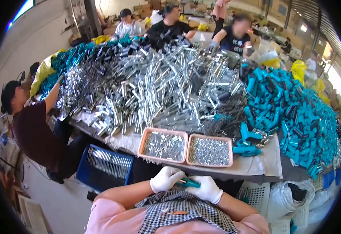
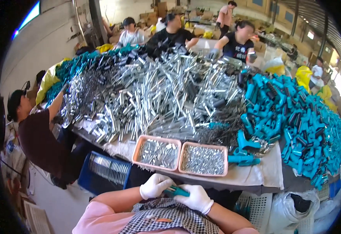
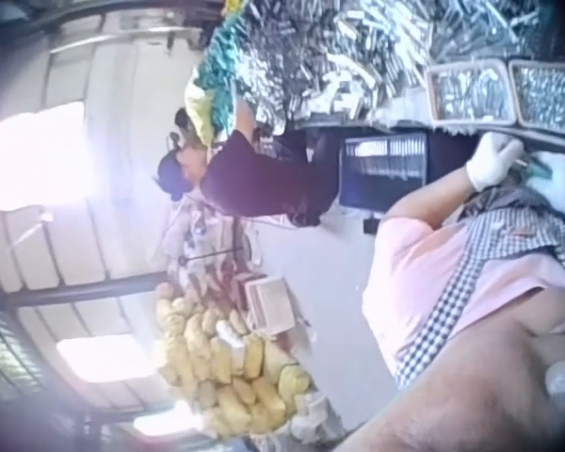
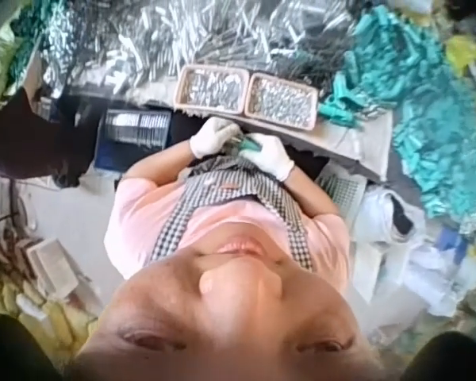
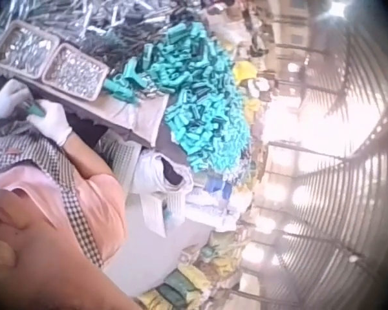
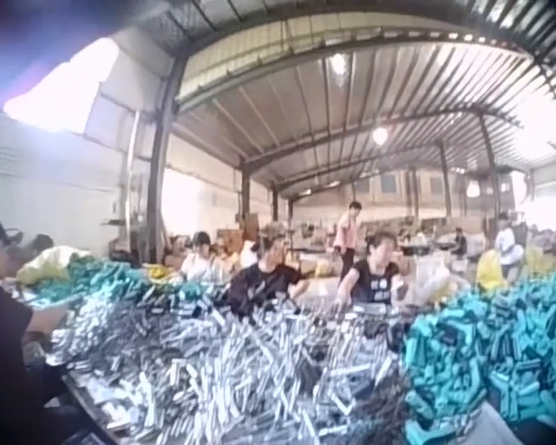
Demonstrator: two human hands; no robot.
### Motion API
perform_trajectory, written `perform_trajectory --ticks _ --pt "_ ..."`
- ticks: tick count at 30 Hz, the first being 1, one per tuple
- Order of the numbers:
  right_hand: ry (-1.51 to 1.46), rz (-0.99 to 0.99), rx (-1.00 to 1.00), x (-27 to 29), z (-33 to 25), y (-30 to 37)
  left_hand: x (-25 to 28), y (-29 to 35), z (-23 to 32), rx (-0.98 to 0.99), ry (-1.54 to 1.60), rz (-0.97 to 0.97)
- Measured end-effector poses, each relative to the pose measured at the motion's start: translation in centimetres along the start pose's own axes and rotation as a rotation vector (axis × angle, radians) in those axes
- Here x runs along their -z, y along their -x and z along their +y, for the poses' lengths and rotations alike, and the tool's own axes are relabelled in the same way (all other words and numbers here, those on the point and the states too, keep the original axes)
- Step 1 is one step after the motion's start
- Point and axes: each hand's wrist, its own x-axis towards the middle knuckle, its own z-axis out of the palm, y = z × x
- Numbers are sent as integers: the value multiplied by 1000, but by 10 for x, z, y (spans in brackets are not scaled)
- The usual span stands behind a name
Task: Assembling metal hardware frames by attaching plastic handles and securing small components.
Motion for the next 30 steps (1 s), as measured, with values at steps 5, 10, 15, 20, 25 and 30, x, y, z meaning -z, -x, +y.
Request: perform_trajectory --ticks 5,10,15,20,25,30 --pt "89 53 28 3 3 1 30 -27 20 -266 -687 27" --pt "14 198 133 11 28 0 79 -96 -3 -70 -1130 567" --pt "83 250 178 28 10 5 82 -119 -14 -96 -1232 536" --pt "175 256 139 36 11 10 103 -106 -21 -324 -1059 568" --pt "172 193 60 36 6 8 98 -88 -21 -301 -1118 614" --pt "261 277 193 35 2 0 91 -78 -9 -497 -884 855"
